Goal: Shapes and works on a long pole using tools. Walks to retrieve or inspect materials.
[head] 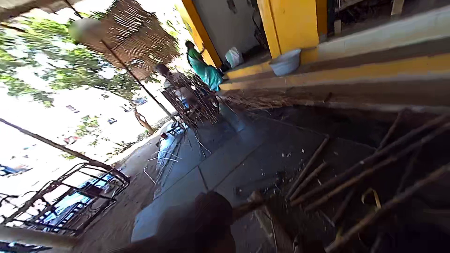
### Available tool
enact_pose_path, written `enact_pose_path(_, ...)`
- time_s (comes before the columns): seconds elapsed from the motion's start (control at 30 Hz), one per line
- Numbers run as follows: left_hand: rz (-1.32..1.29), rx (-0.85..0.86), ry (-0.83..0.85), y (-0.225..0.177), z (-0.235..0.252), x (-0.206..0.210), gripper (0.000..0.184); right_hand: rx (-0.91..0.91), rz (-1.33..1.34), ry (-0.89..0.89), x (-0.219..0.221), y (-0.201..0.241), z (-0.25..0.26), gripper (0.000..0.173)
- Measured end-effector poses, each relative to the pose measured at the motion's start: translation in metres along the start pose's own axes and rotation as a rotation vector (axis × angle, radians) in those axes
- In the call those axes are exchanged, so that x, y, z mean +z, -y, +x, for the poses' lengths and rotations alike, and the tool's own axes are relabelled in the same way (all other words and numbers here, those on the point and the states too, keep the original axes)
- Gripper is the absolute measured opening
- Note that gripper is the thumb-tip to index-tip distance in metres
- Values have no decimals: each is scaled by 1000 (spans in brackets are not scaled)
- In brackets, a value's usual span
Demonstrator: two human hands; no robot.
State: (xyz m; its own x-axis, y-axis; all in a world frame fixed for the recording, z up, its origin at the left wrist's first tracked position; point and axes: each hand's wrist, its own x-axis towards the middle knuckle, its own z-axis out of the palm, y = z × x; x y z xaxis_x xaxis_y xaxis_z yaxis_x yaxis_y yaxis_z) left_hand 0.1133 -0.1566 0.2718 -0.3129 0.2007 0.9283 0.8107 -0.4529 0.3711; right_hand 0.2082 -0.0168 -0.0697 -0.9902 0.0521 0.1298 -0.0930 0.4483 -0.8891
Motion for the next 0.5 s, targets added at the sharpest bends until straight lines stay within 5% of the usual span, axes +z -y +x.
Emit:
enact_pose_path(0.13, -153, -92, 105, 0, -17, -41, 41, 186, 40, 153, -11, 3, -3, 71)
enact_pose_path(0.23, -55, -120, 23, -5, -7, -15, 47, 71, 65, 102, -12, 15, 6, 64)
enact_pose_path(0.33, 74, -95, -17, -6, -10, -6, 34, 305, 26, 209, 0, -9, 2, 80)
enact_pose_path(0.43, 93, -82, -19, 0, -10, -9, 28, 16, 62, 70, -4, 2, 9, 71)
enact_pose_path(0.5, 109, -105, -113, -5, -10, 0, 22, 80, 72, 98, 4, 0, 1, 71)
